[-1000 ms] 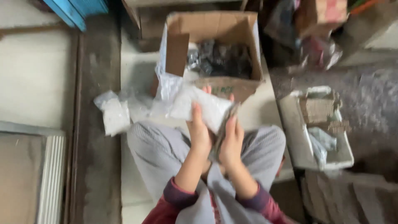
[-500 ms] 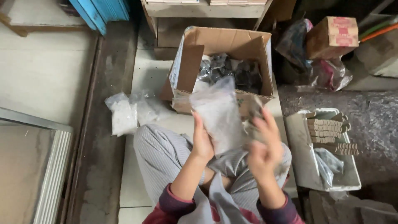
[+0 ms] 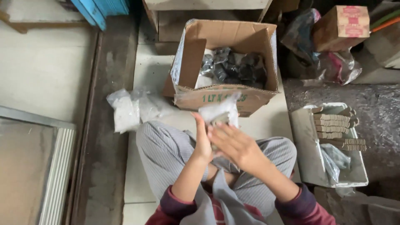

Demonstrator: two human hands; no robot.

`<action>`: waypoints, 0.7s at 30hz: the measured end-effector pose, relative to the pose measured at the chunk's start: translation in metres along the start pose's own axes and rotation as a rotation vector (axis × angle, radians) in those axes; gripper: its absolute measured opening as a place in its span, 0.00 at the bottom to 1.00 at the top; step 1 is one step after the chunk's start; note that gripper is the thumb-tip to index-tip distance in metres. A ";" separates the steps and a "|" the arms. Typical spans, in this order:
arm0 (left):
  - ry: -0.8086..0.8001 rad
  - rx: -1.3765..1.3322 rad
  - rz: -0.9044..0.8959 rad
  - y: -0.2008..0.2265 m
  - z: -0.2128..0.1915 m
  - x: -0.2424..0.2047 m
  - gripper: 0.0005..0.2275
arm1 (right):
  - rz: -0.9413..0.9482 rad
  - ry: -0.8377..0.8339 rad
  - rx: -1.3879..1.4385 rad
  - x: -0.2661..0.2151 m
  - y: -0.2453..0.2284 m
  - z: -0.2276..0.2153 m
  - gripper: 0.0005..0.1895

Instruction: Packaging small hardware parts and bags of material into a cardboard box while sitting on the floor.

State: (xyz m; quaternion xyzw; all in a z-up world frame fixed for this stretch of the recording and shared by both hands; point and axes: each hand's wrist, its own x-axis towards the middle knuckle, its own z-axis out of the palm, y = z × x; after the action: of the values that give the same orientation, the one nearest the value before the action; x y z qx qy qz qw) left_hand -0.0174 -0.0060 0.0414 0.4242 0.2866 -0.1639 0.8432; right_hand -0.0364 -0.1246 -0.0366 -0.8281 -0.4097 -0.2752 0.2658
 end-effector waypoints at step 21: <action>0.060 0.399 0.666 -0.058 -0.044 0.081 0.32 | 1.147 0.283 0.186 -0.020 0.016 0.025 0.13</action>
State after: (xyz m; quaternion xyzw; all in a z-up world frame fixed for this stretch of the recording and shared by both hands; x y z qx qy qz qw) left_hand 0.0009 -0.0072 -0.0654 0.6542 0.1203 0.0790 0.7425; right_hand -0.0277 -0.1269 -0.0717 -0.8456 0.1197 -0.1585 0.4955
